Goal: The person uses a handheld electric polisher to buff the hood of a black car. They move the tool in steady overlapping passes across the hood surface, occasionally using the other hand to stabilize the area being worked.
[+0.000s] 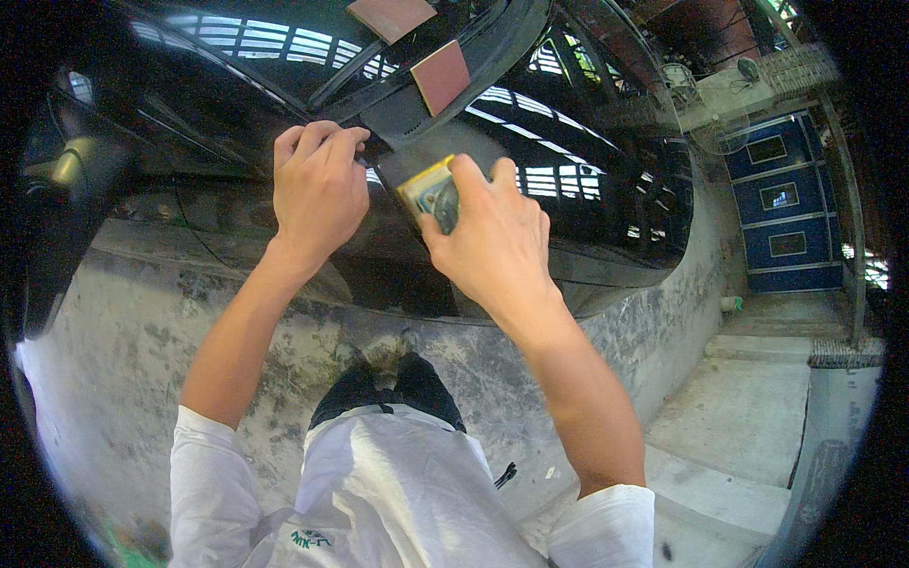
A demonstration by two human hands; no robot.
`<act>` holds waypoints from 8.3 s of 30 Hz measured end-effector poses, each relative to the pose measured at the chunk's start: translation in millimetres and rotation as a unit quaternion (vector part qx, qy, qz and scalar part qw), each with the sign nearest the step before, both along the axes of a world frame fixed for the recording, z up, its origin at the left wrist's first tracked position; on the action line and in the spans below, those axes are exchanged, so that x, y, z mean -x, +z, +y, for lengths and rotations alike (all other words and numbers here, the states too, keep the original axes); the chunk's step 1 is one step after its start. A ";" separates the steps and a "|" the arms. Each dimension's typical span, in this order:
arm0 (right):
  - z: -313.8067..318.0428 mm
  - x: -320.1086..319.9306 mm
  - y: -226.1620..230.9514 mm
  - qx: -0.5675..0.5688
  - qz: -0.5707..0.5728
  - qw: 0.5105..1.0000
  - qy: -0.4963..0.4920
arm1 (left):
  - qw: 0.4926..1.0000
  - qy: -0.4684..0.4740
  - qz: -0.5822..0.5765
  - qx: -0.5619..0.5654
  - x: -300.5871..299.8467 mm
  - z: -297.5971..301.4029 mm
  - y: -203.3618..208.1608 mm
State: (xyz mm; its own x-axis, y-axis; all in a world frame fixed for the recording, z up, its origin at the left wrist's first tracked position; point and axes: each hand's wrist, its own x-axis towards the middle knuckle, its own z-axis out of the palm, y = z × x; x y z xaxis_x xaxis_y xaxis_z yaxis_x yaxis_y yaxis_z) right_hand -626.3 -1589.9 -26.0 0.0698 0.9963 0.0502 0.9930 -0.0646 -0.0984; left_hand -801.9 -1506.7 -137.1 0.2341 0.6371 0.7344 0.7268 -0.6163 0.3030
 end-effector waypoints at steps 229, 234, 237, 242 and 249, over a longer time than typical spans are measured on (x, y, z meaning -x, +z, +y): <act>133.5 -101.5 6.0 -0.062 -0.012 0.874 0.481 | 0.965 0.257 -0.059 0.013 -65.6 -18.4 -20.0; 124.4 -113.2 13.7 0.034 -0.036 0.921 0.385 | 0.964 0.257 -0.061 0.010 -65.7 -17.6 -18.1; 115.0 -116.4 13.4 0.034 -0.060 0.928 0.365 | 0.964 0.256 -0.068 0.017 -67.5 -18.4 -19.8; 135.4 -95.2 0.7 -0.034 -0.042 0.906 0.420 | 0.966 0.253 -0.041 0.005 -61.1 -18.8 -21.6; 112.9 -173.5 -1.6 -0.032 -0.012 0.911 0.411 | 0.970 0.243 -0.026 0.004 -56.8 -20.5 -20.5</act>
